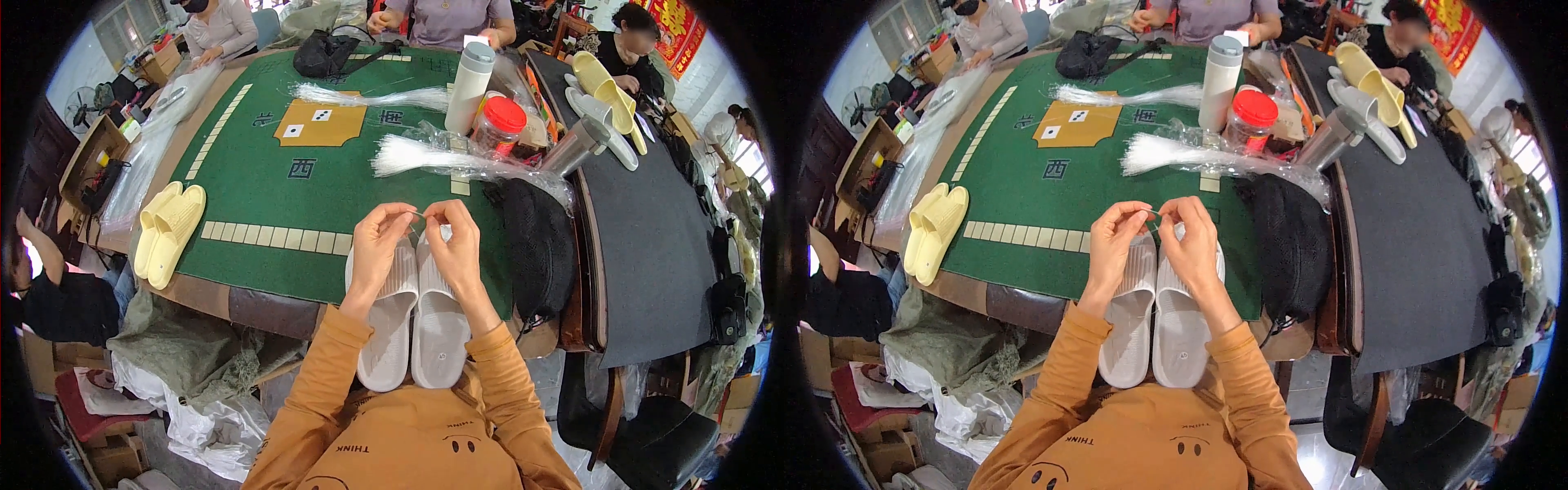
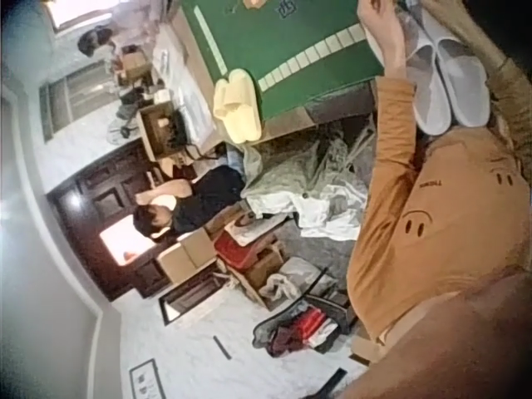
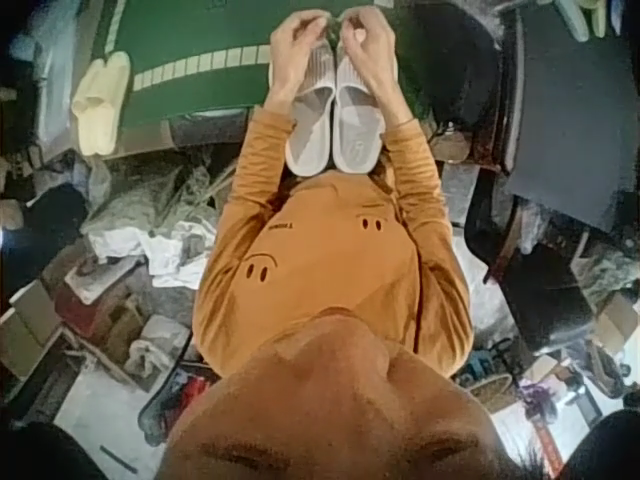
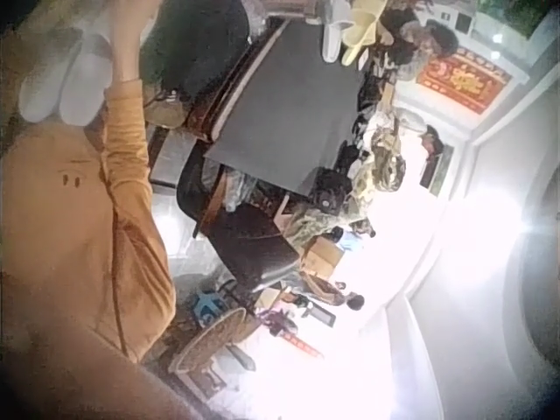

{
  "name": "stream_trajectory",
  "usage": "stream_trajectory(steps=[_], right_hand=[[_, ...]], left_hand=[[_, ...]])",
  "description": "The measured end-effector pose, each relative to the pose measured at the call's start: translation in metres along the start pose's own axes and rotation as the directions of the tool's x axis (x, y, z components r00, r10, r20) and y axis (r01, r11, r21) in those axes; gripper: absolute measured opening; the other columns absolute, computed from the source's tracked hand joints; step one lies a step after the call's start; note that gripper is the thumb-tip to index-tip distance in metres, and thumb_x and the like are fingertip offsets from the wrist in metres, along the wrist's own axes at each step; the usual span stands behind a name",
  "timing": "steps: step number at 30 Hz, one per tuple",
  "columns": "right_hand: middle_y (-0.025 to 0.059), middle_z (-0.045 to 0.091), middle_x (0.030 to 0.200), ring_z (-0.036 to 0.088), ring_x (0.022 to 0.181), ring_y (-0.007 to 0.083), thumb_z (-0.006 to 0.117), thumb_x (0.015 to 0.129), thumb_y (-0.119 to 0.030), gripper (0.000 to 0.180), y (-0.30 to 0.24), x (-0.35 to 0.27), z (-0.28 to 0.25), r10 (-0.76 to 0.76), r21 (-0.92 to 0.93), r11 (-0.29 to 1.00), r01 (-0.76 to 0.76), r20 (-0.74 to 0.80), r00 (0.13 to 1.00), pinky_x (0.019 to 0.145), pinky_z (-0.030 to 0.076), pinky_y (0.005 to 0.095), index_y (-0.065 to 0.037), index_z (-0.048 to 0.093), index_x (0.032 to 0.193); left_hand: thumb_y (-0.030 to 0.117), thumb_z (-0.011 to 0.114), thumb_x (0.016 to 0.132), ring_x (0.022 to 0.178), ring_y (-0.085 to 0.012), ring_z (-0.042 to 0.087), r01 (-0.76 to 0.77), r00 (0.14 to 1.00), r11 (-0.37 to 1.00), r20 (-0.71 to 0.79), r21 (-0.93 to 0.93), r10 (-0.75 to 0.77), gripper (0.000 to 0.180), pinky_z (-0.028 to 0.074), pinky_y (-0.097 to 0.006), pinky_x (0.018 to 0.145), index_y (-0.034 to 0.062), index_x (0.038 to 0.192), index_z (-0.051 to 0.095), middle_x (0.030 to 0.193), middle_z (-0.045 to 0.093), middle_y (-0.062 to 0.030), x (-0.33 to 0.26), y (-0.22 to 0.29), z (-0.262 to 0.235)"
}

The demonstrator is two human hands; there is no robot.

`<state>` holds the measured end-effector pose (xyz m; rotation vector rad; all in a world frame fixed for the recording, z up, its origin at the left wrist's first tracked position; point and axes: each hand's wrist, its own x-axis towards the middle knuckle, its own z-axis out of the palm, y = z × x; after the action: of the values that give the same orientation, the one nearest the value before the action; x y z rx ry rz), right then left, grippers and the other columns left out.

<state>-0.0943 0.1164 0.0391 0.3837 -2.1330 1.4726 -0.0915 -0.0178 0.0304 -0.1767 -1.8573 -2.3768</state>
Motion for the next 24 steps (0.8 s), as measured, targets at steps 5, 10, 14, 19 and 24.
stream_trajectory(steps=[5,10,14,19,24], right_hand=[[0.0109,0.058,0.083,0.061,0.073,0.0232,0.058,0.08,0.004,0.008,0.0,0.001,0.002,-0.05,-0.037,0.998,0.051,0.017,0.999,0.067,0.049,0.033,0.001,0.059,0.086],[0.0119,0.061,0.086,0.062,0.076,0.0237,0.06,0.079,0.004,0.015,0.003,-0.001,0.005,-0.035,-0.042,0.999,0.036,0.02,0.999,0.068,0.05,0.0335,0.0,0.059,0.093],[0.0116,0.063,0.086,0.063,0.08,0.0237,0.062,0.078,0.004,0.021,0.003,-0.002,0.005,0.04,-0.001,0.999,-0.04,0.022,0.999,0.07,0.05,0.0339,-0.001,0.057,0.098],[0.0107,0.064,0.086,0.062,0.082,0.0263,0.062,0.078,0.002,0.021,0.007,-0.003,0.006,0.015,-0.049,0.999,-0.013,0.049,0.999,0.074,0.049,0.0365,-0.002,0.058,0.097],[0.0099,0.065,0.086,0.061,0.084,0.0285,0.062,0.077,0.001,0.02,0.007,-0.002,0.007,-0.011,-0.054,0.998,0.014,0.064,0.998,0.076,0.046,0.0386,-0.004,0.059,0.096]], left_hand=[[0.006,0.06,0.091,0.086,-0.008,0.061,-0.001,0.999,1.0,0.035,0.008,0.001,0.012,0.047,-0.021,0.074,0.0017,0.102,0.064,0.093,0.066,-0.0024,0.0,0.001,0.0],[0.006,0.061,0.09,0.085,-0.0071,0.06,-0.022,1.0,1.0,0.013,0.011,0.022,0.011,0.046,-0.02,0.073,0.0019,0.099,0.064,0.091,0.066,-0.0014,-0.001,0.0,0.002],[0.005,0.061,0.09,0.08,-0.0062,0.059,-0.027,1.0,0.997,0.013,0.07,0.026,0.01,0.046,-0.02,0.07,0.001,0.098,0.064,0.089,0.066,-0.0016,0.0,-0.003,0.0],[0.005,0.06,0.09,0.077,-0.0061,0.058,-0.071,0.997,0.984,0.016,0.16,0.07,0.01,0.046,-0.02,0.069,-0.0008,0.098,0.063,0.09,0.066,-0.0024,0.0,-0.007,0.002],[0.004,0.059,0.091,0.077,-0.0051,0.057,-0.046,0.999,0.996,-0.011,0.075,0.047,0.009,0.046,-0.019,0.067,-0.0007,0.097,0.063,0.086,0.064,-0.0009,0.001,-0.006,0.002]])
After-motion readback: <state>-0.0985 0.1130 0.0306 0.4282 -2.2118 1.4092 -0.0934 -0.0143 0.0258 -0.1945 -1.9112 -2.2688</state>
